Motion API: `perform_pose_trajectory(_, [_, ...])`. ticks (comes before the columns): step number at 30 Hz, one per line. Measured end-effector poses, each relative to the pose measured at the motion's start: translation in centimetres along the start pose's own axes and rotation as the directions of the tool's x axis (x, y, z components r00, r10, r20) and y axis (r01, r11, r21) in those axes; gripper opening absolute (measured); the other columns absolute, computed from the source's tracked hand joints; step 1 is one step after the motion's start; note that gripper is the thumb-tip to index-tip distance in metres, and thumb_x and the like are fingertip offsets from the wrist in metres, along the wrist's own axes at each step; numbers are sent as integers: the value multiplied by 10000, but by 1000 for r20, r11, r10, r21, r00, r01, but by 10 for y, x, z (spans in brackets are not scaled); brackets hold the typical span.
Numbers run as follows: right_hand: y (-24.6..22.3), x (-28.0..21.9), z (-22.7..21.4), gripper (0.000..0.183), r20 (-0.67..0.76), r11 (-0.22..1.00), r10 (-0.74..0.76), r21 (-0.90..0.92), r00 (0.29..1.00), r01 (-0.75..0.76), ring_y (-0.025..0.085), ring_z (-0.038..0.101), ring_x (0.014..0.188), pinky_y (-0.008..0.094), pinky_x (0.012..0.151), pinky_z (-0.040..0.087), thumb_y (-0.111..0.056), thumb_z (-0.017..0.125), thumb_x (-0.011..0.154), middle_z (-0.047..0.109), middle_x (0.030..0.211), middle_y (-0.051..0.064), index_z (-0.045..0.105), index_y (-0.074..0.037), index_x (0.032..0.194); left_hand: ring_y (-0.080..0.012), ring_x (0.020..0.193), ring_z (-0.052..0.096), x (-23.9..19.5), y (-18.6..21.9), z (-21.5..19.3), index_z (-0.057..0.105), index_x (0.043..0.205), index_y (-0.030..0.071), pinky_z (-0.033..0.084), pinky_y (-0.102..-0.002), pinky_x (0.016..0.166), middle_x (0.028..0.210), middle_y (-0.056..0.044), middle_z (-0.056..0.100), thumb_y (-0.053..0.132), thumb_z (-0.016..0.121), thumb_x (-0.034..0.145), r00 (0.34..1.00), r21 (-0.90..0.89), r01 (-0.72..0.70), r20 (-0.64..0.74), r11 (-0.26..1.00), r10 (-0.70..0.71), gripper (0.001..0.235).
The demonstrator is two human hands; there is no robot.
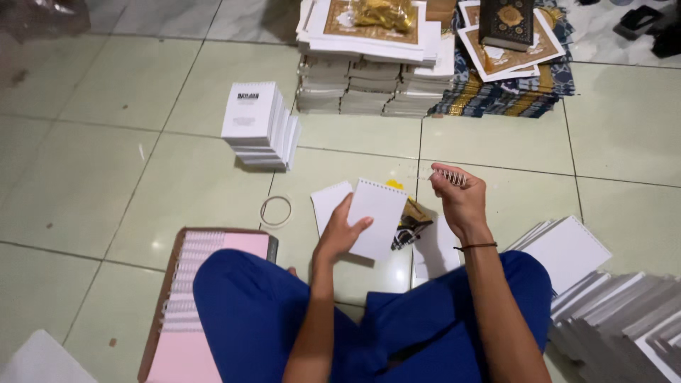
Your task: The person sits on the floor and assembles spiral-bound notebooks by hand. They pick up a stack of white paper sheets, align them, and insert a metal spiral binding wire through the pre-punched holes. After securing the binding, they place a yellow cover sheet on top of the assembled notebook and stack it with others.
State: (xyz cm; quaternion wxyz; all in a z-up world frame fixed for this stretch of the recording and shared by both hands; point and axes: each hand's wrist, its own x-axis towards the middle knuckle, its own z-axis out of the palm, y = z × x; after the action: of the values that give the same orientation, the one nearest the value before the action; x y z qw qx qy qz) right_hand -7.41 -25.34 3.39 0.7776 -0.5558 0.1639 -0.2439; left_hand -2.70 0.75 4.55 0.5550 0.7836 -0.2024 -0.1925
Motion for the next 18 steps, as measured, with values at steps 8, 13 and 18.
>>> perform_pose_trajectory(8, [-4, -7, 13, 442, 48, 979, 99, 172, 994, -106, 278, 738, 854, 370, 789, 643, 37, 697, 888, 624, 828, 90, 595, 86, 1315, -340, 1279, 592, 15, 1, 7, 538, 1434, 35, 458, -468, 1060, 1306, -215, 652, 210, 777, 862, 990, -30, 49, 131, 998, -44, 644])
perform_pose_trajectory(13, [10, -1, 11, 525, 99, 977, 148, 143, 984, -161, 220, 707, 740, 367, 660, 633, 26, 704, 868, 635, 822, 105, 559, 70, 1371, -268, 1141, 658, 35, -4, 15, 577, 1383, 58, 505, -434, 988, 1202, -169, 703, 180, 793, 852, 982, -25, 68, 177, 997, -63, 587])
perform_pose_trajectory(18, [44, 1, 4, 276, 153, 970, 231, -118, 961, -214, 184, 654, 607, 322, 573, 573, 15, 673, 928, 591, 906, 86, 671, 29, 1204, -406, 1440, 436, 40, 21, 24, 399, 1514, -54, 330, -504, 1224, 1498, -284, 499, 243, 747, 904, 936, 227, 238, 204, 944, -285, 763])
